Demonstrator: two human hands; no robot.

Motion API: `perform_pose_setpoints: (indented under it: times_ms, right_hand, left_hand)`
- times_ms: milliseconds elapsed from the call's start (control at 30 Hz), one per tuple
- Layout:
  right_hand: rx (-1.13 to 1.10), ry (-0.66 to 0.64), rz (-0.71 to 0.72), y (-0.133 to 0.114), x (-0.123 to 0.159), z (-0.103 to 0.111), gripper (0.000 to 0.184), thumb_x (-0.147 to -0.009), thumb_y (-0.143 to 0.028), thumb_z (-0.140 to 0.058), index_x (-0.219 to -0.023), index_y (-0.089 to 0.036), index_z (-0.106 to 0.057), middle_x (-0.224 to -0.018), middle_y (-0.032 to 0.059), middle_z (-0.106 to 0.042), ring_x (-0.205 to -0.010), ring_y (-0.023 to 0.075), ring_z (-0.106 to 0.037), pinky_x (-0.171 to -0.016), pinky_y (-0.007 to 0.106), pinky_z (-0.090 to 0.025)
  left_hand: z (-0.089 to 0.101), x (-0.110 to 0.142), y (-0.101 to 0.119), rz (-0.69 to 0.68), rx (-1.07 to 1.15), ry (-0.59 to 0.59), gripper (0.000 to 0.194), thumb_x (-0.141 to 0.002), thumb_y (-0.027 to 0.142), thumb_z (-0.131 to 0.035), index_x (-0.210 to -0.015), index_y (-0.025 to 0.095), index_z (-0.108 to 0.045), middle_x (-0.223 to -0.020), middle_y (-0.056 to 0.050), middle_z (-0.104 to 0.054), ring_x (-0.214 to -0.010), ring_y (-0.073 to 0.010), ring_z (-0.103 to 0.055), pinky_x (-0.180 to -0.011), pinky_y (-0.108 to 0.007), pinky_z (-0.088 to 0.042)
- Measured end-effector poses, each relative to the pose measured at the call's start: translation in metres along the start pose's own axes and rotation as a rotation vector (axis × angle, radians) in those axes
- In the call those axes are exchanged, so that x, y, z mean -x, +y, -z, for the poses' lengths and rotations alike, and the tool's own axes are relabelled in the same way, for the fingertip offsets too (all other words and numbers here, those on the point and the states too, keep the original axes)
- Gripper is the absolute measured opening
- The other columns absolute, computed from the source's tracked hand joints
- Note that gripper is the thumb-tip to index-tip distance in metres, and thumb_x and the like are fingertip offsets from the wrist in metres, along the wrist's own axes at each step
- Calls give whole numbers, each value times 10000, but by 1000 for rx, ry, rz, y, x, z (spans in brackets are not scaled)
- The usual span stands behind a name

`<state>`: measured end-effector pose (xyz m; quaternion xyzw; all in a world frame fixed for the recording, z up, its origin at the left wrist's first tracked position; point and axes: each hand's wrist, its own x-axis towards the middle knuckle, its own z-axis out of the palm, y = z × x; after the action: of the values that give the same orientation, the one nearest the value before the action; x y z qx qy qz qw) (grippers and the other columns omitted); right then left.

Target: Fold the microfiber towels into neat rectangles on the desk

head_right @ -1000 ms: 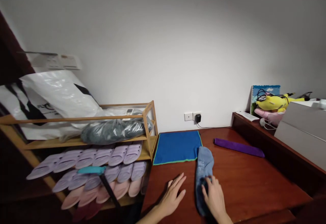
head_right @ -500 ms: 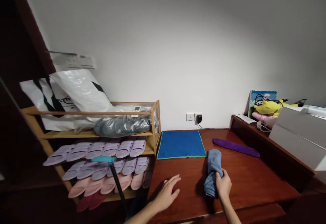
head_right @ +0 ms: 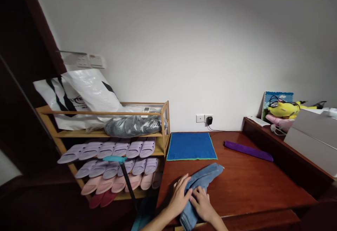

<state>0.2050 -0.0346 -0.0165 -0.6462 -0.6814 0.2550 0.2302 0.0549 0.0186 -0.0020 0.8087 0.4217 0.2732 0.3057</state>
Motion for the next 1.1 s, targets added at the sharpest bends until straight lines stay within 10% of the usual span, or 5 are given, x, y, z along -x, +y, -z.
perform_pose_setpoints:
  times_ms: [400,733,867,1100]
  right_hand:
    - [81,236,-273,41,-9,-1,482,-867,-589,-279,-1059,-231,-538,-876,90,-690,-850,265,-655,-723,341,-460]
    - [106,376,-288,105,15,49,162,-763,-366,-460,-779,-221,-531,-797,45,-639,-767,210,-614,-727,322,-477]
    - [232,485,-136,77,21,29,371,-856,-405,-395,-1108,-185,-557,-1227,157,-543,-1111,286,-525,-936,446,-409]
    - [219,357,87,35,4,-43,535,-930,-417,-299,-1394,-158,-358,-1437,98,-395,-1310,174,-371,-1060,320,-368]
  left_hand:
    - [5,33,-23,-263,-222,-314,502,-962,449,-274,-1435,282,-262,-1440,-43,-408,-1300,-213,-376,-1086,-459,-267]
    - [19,52,-6,-236,-263,-376,379,-858,433,-497,-1203,291,-564,-1220,-29,-580,-1153,-245,-484,-1018,-408,-359]
    - [-2,35,2,-187,-295,-196,333,-860,216,-401,-1114,237,-617,-1147,-51,-606,-1088,-205,-531,-995,-336,-394]
    - [-54,-5,-21,-67,-458,-66,591,-845,150,-320,-1436,159,-298,-1507,-56,-274,-1387,-209,-206,-1130,-428,-234]
